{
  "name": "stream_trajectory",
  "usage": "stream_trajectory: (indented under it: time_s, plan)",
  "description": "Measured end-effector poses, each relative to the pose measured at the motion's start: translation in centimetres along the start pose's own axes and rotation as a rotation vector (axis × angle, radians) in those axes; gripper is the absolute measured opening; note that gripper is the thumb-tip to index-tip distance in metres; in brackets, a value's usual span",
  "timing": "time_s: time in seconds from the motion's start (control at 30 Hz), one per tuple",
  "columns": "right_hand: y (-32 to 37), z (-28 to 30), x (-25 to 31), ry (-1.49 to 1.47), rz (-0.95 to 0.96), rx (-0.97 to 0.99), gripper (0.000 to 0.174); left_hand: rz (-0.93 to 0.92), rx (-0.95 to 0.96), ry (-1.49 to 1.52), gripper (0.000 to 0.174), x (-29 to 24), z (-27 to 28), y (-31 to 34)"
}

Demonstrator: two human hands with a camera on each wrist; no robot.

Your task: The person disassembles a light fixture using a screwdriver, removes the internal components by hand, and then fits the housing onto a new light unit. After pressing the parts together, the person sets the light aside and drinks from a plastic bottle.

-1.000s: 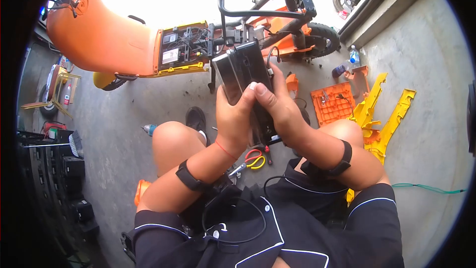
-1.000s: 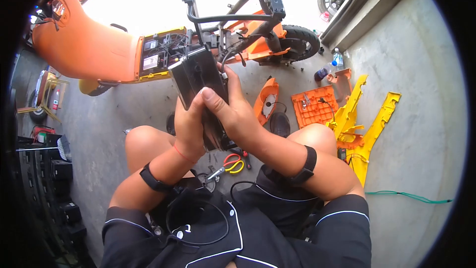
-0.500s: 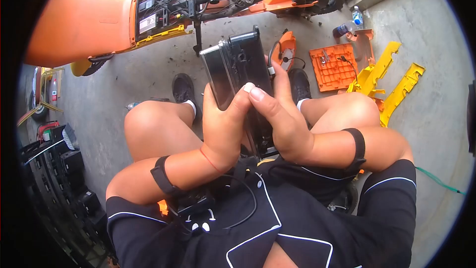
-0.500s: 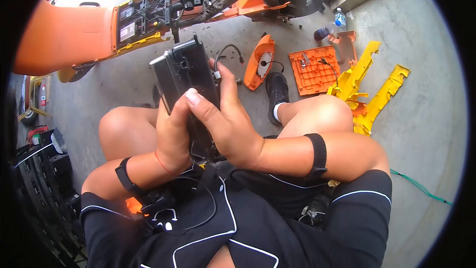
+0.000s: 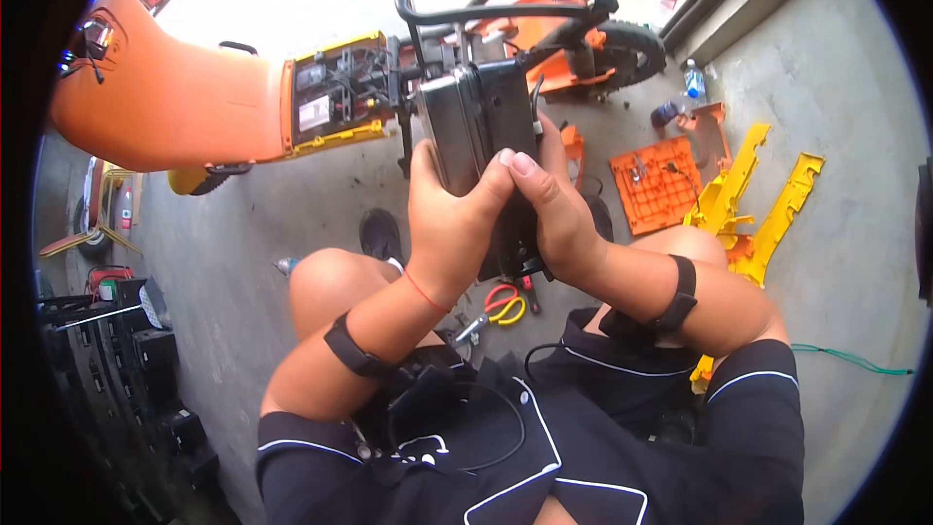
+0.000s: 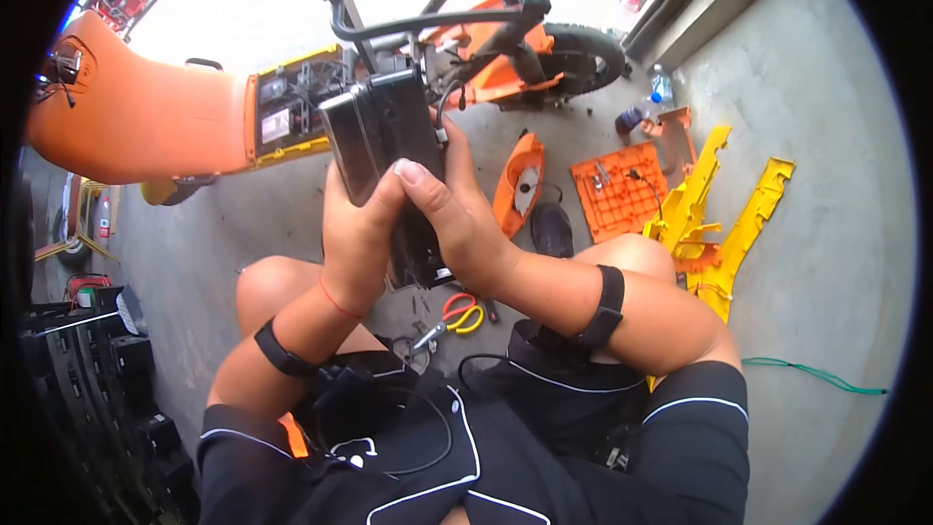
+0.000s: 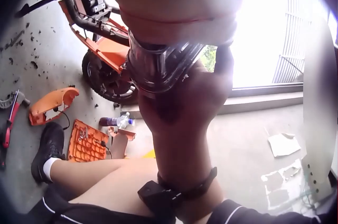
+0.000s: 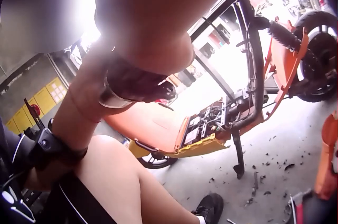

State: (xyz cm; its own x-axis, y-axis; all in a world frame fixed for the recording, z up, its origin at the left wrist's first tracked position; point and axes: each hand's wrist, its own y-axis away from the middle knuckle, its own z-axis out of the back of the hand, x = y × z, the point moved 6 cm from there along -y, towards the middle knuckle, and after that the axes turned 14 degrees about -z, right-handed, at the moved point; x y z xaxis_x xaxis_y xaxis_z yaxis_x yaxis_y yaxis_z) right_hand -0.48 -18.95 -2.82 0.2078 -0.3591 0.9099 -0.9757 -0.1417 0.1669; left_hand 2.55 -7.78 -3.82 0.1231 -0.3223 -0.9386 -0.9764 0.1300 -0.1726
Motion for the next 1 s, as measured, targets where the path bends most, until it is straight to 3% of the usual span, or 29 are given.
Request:
stream_trajectory:
  time_s: [0.07, 0.2, 0.27, 0.3, 0.33, 0.4, 0.43, 0.47, 0.53, 0.63, 0.67, 0.73, 1.0]
  plan:
    - [-0.7, -0.3, 0.7, -0.087, 0.024, 0.041, 0.067, -0.013, -0.027, 0.054, 0.047, -1.1, -0.4, -0.4]
    - [-0.8, -0.2, 2.0, 0.192, 0.007, 0.039, 0.071, -0.113, -0.035, -0.019, 0.050, -1.7, 0.2, -0.5]
    - [-0.7, 1.2, 2.6, 0.452, 0.177, -0.182, 0.081, -0.325, -0.044, -0.150, 0.053, -2.4, 0.3, -0.4]
    - [-0.5, 1.6, 3.0, 0.467, 0.240, -0.269, 0.094, -0.318, -0.047, -0.182, 0.060, -2.4, 0.3, -0.2]
    - [-0.3, 1.6, 3.2, 0.466, 0.249, -0.271, 0.094, -0.325, -0.042, -0.182, 0.060, -2.1, 0.4, 0.0]
    - [0.6, 0.4, 4.9, 0.659, 0.442, -0.264, 0.100, -0.579, -0.054, -0.476, 0.066, -1.9, 0.5, 0.4]
    - [0.7, -0.3, 5.3, 0.632, 0.376, -0.227, 0.113, -0.563, -0.014, -0.406, 0.071, -0.7, 0.3, 0.2]
    - [0.7, -1.4, 5.3, 0.481, 0.390, -0.210, 0.116, -0.627, 0.002, -0.553, 0.074, -0.9, 0.3, 0.7]
    - [0.6, -2.0, 4.6, 0.229, 0.340, -0.189, 0.108, -0.730, -0.017, -0.723, 0.080, -1.1, 0.1, 1.6]
    - [-0.6, -0.7, 5.0, 0.330, 0.400, -0.151, 0.099, -0.843, -0.008, -0.797, 0.091, 0.0, 0.4, 1.8]
    - [-0.8, -0.3, 5.7, 0.329, 0.409, -0.147, 0.099, -0.853, -0.009, -0.800, 0.091, -0.9, 0.1, 1.9]
    - [-1.0, -0.4, 7.0, 0.310, 0.395, 0.042, 0.099, -0.833, 0.094, -0.666, 0.101, -3.0, -1.0, 2.0]
    - [-0.5, -0.1, 7.0, 0.269, 0.333, 0.221, 0.101, -0.643, 0.312, -0.496, 0.121, -7.4, 0.6, -0.5]
